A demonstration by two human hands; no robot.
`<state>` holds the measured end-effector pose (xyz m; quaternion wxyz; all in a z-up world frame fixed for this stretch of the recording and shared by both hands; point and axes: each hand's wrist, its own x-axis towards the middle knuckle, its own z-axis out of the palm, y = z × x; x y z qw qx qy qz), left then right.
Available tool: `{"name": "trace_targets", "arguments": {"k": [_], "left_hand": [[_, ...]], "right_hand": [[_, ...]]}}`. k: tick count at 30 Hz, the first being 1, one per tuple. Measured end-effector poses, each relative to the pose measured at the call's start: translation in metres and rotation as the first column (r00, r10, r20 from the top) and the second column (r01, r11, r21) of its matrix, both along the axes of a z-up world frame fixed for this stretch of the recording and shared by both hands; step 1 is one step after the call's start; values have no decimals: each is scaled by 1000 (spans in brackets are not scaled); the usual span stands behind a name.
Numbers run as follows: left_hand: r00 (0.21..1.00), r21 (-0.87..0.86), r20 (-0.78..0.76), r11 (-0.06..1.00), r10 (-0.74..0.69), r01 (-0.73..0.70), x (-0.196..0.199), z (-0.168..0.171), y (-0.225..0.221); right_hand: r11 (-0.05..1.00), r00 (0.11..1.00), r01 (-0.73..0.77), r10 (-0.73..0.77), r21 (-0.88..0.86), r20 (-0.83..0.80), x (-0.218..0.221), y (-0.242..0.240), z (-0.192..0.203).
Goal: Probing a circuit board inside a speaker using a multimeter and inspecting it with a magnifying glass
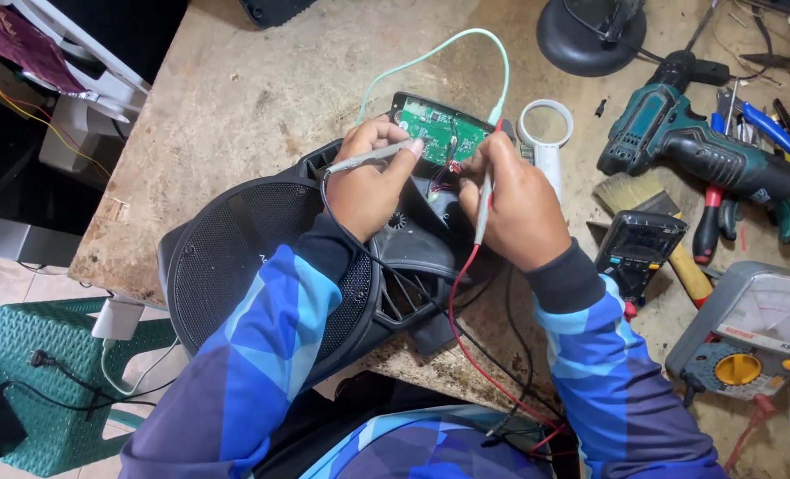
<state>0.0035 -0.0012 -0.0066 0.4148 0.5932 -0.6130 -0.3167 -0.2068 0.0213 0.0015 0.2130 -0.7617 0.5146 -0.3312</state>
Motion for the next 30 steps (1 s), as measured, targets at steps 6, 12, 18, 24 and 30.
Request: {"name": "trace_targets", "arguments": {"k": [6, 12, 18, 24, 30], "left_hand": [[1000, 10, 16, 1000, 2, -2, 1, -5, -2], [999, 20, 41, 1000, -5, 5, 0, -3, -4], [999, 6, 28, 1000, -24, 24, -2, 3, -2], [999, 19, 20, 999, -40, 40, -1, 4, -1], [998, 28, 9, 998, -64, 64, 7, 5, 0]], "right_hand": [[997, 999, 27, -29, 75, 24, 0, -1, -3], [990, 988, 34, -54, 136, 147, -4, -5, -12], [981, 983, 22, -56, 192, 177, -5, -4, -2], [986, 972, 76, -107, 149, 211, -17, -4, 7], [966, 796, 242, -252, 92, 550, -20, -4, -9]]}}
